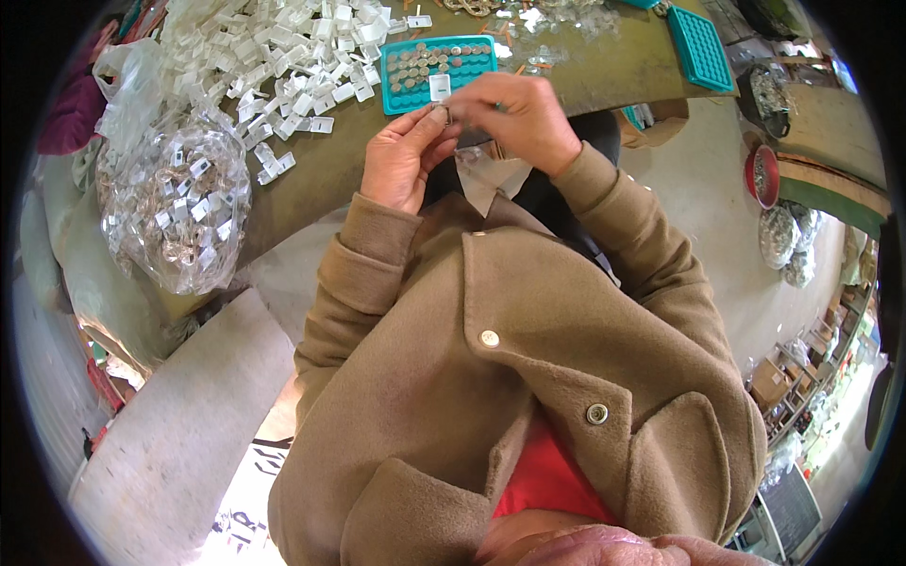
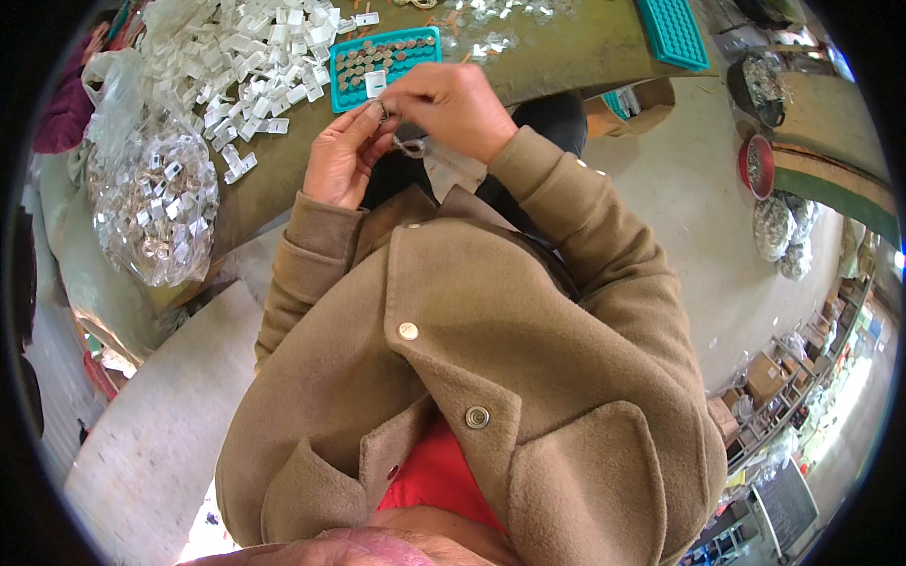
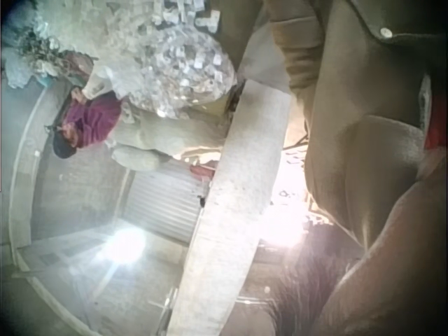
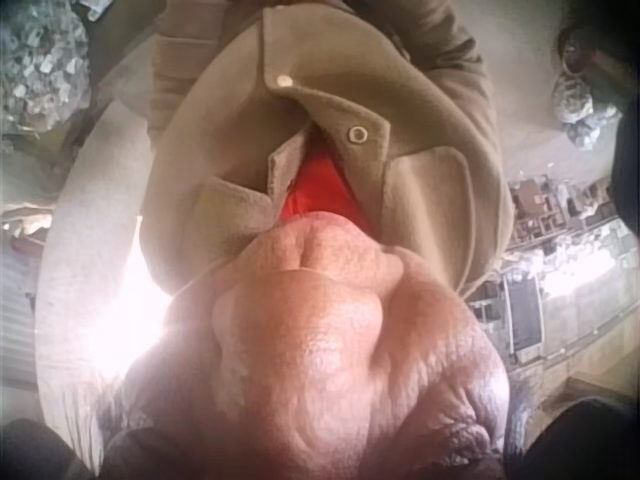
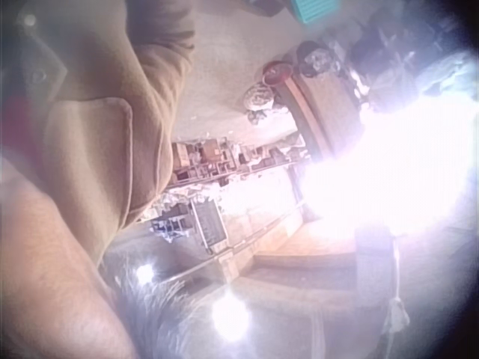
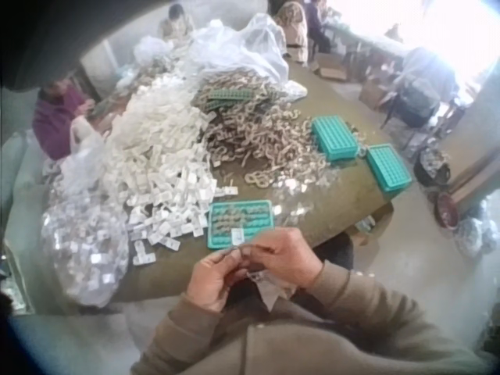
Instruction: The person repeatedly picks small white rectangular components and metallic rings from a table, inserts the rings into the components, and places the assembled units into a blue tray. The person occasionally uses a red light to illuminate the components during assembly.
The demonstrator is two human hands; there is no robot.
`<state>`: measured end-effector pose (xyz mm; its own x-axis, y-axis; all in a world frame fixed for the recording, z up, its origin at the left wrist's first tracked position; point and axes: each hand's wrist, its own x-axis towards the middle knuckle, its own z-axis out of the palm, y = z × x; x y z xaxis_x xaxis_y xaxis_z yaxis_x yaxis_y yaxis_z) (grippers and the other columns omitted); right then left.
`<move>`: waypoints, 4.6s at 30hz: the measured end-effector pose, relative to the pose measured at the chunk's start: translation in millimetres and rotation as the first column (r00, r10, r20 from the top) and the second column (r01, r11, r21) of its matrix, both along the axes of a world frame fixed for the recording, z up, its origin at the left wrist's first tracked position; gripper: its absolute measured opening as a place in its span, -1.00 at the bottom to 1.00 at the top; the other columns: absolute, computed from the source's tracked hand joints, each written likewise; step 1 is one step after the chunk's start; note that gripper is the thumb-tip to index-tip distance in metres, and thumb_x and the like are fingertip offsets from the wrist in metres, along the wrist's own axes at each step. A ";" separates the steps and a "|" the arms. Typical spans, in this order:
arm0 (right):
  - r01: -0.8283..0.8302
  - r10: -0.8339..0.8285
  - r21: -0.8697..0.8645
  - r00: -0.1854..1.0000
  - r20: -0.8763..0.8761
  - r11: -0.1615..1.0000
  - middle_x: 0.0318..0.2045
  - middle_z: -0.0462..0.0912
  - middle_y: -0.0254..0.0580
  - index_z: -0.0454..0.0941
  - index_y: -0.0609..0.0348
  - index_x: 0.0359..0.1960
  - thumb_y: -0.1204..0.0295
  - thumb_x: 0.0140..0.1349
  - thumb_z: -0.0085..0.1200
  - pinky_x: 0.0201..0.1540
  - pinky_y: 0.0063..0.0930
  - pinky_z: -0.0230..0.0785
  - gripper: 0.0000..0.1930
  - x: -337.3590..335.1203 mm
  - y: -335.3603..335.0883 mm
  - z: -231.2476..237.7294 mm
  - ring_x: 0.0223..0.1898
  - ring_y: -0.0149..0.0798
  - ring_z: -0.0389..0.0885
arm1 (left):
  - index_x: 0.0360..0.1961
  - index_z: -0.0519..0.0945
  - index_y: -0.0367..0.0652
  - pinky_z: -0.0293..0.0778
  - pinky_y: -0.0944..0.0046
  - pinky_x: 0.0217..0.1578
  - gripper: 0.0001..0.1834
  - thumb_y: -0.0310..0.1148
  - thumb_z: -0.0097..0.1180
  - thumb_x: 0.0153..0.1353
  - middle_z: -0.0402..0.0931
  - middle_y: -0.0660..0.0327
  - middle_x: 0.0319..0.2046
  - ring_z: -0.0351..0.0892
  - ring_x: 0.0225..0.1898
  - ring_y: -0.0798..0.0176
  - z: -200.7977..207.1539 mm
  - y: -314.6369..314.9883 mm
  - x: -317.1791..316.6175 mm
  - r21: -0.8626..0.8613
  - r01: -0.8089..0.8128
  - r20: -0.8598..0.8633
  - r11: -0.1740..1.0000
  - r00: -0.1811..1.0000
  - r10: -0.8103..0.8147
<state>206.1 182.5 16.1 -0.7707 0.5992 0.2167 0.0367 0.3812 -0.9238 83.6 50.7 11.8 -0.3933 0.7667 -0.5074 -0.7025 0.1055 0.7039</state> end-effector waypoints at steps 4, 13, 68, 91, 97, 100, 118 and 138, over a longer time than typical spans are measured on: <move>0.225 -0.247 0.327 0.969 0.026 0.918 -0.39 0.63 -0.11 0.66 0.14 -0.20 0.43 0.23 0.08 -0.35 -0.31 0.47 -0.83 -5.8 40.9 -6.8 -0.43 -0.10 0.62 | -0.16 0.60 -0.25 0.57 0.49 -0.35 -0.80 -0.35 0.13 0.30 0.66 0.15 -0.26 0.66 -0.27 0.41 0.4 6.4 -8.6 -0.040 0.076 -0.024 0.996 0.997 -0.077; 0.151 -0.274 0.619 0.956 0.108 0.771 -0.33 0.58 -0.13 0.58 0.12 -0.24 0.50 0.19 0.08 -0.29 -0.28 0.46 -0.88 -15.0 49.0 -21.4 -0.31 -0.05 0.61 | -0.15 0.59 -0.21 0.58 0.54 -0.41 -0.78 -0.29 0.11 0.33 0.67 0.16 -0.23 0.67 -0.26 0.44 -5.3 12.3 -4.4 -0.056 0.063 -0.013 0.996 0.998 -0.064; -0.213 0.143 -0.748 0.977 -0.158 0.629 -0.20 0.69 -0.05 0.59 0.41 -0.08 0.40 0.35 0.01 -0.19 -0.58 0.53 -0.72 -2.1 -24.4 9.7 -0.28 -0.41 0.66 | -0.06 0.51 -0.19 0.44 0.60 -0.64 -0.78 -0.36 0.12 0.32 0.60 0.13 -0.19 0.60 -0.39 0.51 -9.4 -29.7 0.8 0.256 0.064 0.594 0.964 0.776 -0.210; 0.069 0.005 0.455 0.987 -0.160 0.888 -0.35 0.67 -0.22 0.66 0.06 -0.17 0.47 0.06 0.23 -0.25 -0.32 0.49 -0.75 38.2 -28.5 -20.6 -0.32 -0.14 0.60 | -0.17 0.54 -0.11 0.21 0.61 -0.64 -0.78 -0.20 0.10 0.34 0.53 0.36 -0.33 0.38 -0.47 0.58 -5.9 -19.3 26.5 0.090 0.134 0.503 0.987 0.849 -0.161; 0.116 -0.131 0.649 0.991 -0.025 0.752 0.13 0.51 -0.19 0.52 -0.06 0.12 0.17 0.06 0.29 0.26 -0.06 0.13 -0.46 73.0 -1.6 -22.8 0.20 -0.07 0.39 | 0.03 0.53 -0.30 0.42 0.52 -0.43 -0.68 -0.32 0.08 0.34 0.56 0.30 -0.23 0.45 -0.38 0.52 -3.9 -12.1 36.4 0.034 0.254 0.152 0.967 0.955 -0.256; 0.227 -0.376 0.735 0.926 0.041 0.639 0.28 0.36 -0.25 0.57 -0.22 0.09 0.09 0.10 0.23 0.36 -0.06 -0.08 -0.53 80.4 13.4 -24.4 0.37 -0.03 0.13 | 0.04 0.53 -0.31 0.52 0.37 -0.21 -0.67 -0.34 0.05 0.35 0.59 0.24 -0.24 0.56 -0.26 0.40 -1.7 -6.7 43.8 0.141 0.265 -0.022 0.954 0.964 -0.264; 0.184 -0.121 0.752 0.983 -0.139 0.633 -0.21 0.63 -0.40 0.62 0.01 -0.29 0.45 -0.03 0.28 0.08 -0.24 0.34 -0.78 82.5 23.4 -56.8 -0.07 -0.24 0.56 | 0.02 0.48 -0.41 0.56 0.27 -0.13 -0.65 -0.31 -0.04 0.39 0.56 0.21 -0.35 0.59 -0.25 0.35 -16.7 -3.9 37.5 0.036 0.225 0.079 0.974 0.971 -0.228; 0.121 -0.080 0.317 0.987 -0.141 0.941 -0.49 0.53 -0.08 0.53 0.14 -0.51 0.56 -0.01 0.06 -0.32 -0.21 0.45 -0.96 37.9 -26.5 -8.5 -0.42 0.03 0.52 | 0.17 0.40 -0.25 0.51 0.28 -0.25 -0.61 -0.33 -0.05 0.38 0.53 0.08 -0.03 0.53 -0.20 0.31 -9.7 -9.2 29.0 0.094 0.133 0.416 0.987 0.895 -0.160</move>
<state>244.0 156.0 7.5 -0.6646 0.5536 0.5019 -0.0166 0.6605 -0.7506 112.5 41.5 2.2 -0.0346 0.8341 -0.5505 -0.9143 0.1960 0.3545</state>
